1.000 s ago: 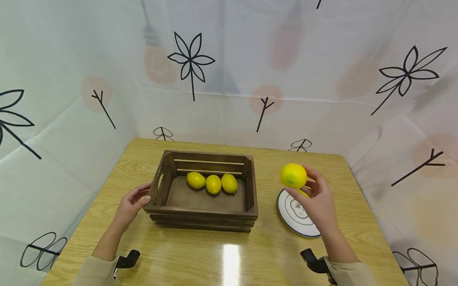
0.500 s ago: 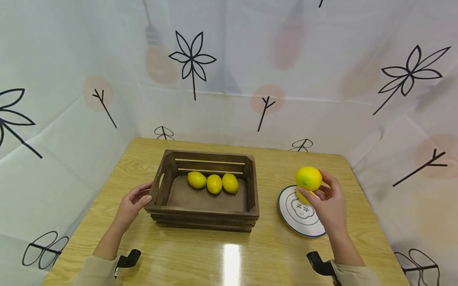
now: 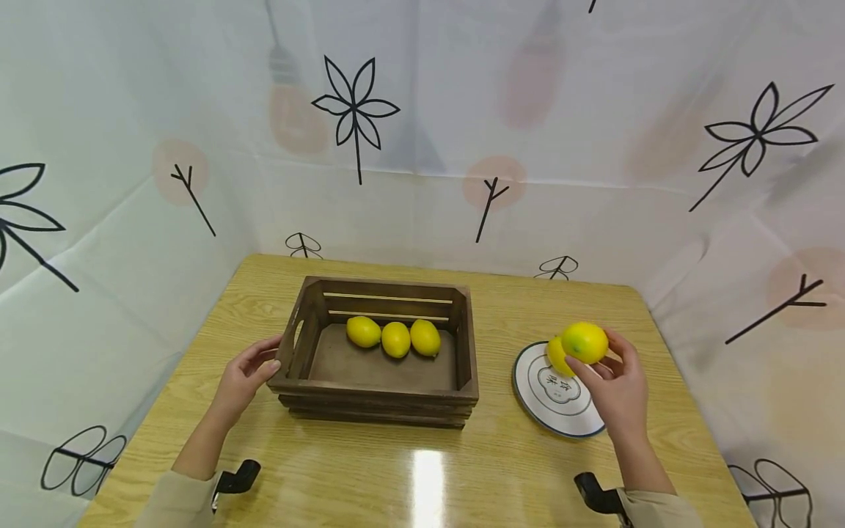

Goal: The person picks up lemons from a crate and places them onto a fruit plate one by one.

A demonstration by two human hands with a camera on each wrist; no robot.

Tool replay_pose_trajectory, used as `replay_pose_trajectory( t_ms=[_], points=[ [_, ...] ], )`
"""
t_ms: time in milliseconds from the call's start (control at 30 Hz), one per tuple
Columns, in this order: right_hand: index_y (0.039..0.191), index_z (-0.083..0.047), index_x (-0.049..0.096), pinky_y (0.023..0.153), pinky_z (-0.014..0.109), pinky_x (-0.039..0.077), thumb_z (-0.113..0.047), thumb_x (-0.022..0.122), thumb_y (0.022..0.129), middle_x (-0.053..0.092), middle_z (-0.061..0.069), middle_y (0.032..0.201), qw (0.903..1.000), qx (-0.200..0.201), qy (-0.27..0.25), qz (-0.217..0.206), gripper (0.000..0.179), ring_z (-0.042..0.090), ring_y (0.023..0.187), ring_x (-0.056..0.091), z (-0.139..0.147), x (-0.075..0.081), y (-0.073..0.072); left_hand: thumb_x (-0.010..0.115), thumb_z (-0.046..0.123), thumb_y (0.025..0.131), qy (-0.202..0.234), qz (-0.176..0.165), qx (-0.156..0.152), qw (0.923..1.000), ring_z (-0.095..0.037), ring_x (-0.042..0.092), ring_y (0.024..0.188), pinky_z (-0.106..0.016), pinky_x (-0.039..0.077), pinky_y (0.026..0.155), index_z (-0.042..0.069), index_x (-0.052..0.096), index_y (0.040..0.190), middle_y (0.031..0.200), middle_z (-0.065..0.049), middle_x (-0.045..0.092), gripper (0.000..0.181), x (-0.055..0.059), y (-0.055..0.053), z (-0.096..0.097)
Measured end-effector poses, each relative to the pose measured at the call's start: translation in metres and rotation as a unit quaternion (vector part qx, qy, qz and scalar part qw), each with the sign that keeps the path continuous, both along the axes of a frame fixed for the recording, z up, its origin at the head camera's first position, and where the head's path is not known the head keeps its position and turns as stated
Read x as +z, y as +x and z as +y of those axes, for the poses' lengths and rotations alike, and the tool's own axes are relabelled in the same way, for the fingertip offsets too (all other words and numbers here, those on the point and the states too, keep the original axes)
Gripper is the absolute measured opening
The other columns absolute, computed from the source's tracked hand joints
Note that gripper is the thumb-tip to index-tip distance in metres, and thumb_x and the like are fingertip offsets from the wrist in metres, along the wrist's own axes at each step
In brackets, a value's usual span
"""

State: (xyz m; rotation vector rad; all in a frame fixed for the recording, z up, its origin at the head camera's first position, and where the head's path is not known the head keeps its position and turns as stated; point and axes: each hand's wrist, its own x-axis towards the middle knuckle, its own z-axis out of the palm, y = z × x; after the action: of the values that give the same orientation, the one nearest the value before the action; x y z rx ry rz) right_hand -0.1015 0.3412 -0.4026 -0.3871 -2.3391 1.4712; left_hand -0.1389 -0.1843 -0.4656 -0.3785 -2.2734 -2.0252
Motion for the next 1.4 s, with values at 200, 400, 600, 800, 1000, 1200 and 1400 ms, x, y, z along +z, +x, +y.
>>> replay_pose_trajectory(
  t_ms=[200,400,600,800,1000,1200,1400],
  points=[
    [0.142,-0.010,0.036,0.071,0.005,0.043,-0.013,0.072,0.082,0.038,0.008,0.123,0.9996,-0.015,0.005,-0.022,0.069,-0.006,0.086,0.049,0.010,-0.014,-0.001,0.057,0.001,0.091,0.000,0.005,-0.001,1.0000,-0.009,0.051,0.107,-0.018,0.046,0.083,-0.007,0.047,0.130,0.128,-0.021,0.048,0.041,-0.001,-0.001,0.000],
    [0.144,-0.006,0.030,0.069,0.004,0.042,-0.020,0.071,0.083,0.035,0.013,0.127,0.9977,-0.031,0.008,-0.059,0.075,-0.007,0.084,0.046,0.020,-0.029,-0.001,0.057,0.000,0.091,0.001,0.007,-0.004,1.0000,-0.010,0.051,0.108,-0.019,0.046,0.083,-0.007,0.047,0.130,0.127,-0.018,0.050,0.041,-0.001,-0.001,0.001],
    [0.145,-0.005,0.028,0.067,0.007,0.043,-0.031,0.071,0.082,0.033,0.018,0.137,0.9915,-0.049,0.006,-0.120,0.081,0.004,0.090,0.048,0.034,-0.051,-0.001,0.057,0.000,0.091,0.002,0.005,-0.006,1.0000,-0.011,0.051,0.108,-0.019,0.046,0.083,-0.007,0.047,0.130,0.127,-0.011,0.051,0.042,0.000,-0.002,0.001],
    [0.145,-0.017,0.031,0.069,0.016,0.048,-0.042,0.074,0.076,0.032,0.015,0.141,0.9878,-0.055,0.025,-0.144,0.085,0.013,0.097,0.049,0.074,-0.110,-0.014,0.057,0.000,0.091,0.005,0.007,-0.004,1.0000,-0.011,0.051,0.107,-0.019,0.046,0.083,-0.008,0.047,0.130,0.127,-0.014,0.051,0.041,0.000,0.000,0.001],
    [0.148,-0.019,0.026,0.061,0.008,0.043,-0.051,0.073,0.073,0.031,0.017,0.141,0.9852,-0.054,0.057,-0.152,0.094,0.020,0.100,0.046,0.106,-0.160,-0.028,0.057,0.000,0.091,0.004,0.008,-0.002,1.0000,-0.010,0.051,0.108,-0.019,0.046,0.083,-0.008,0.047,0.130,0.126,-0.011,0.052,0.042,0.000,0.000,0.000],
    [0.148,-0.012,0.022,0.066,0.019,0.048,-0.054,0.072,0.073,0.028,0.023,0.142,0.9811,-0.052,0.061,-0.176,0.100,0.037,0.112,0.043,0.111,-0.171,-0.028,0.058,0.001,0.091,0.003,0.004,0.004,1.0000,-0.011,0.052,0.107,-0.019,0.046,0.084,-0.007,0.048,0.130,0.126,-0.013,0.052,0.041,-0.001,0.000,0.000],
    [0.147,-0.006,0.021,0.081,0.036,0.050,-0.047,0.071,0.078,0.028,0.026,0.141,0.9791,-0.042,0.063,-0.189,0.094,0.040,0.114,0.042,0.100,-0.160,-0.023,0.057,0.001,0.091,-0.001,0.002,0.006,1.0000,-0.011,0.051,0.108,-0.018,0.046,0.084,-0.006,0.048,0.130,0.127,-0.017,0.051,0.040,-0.002,0.000,0.000]
  ],
)
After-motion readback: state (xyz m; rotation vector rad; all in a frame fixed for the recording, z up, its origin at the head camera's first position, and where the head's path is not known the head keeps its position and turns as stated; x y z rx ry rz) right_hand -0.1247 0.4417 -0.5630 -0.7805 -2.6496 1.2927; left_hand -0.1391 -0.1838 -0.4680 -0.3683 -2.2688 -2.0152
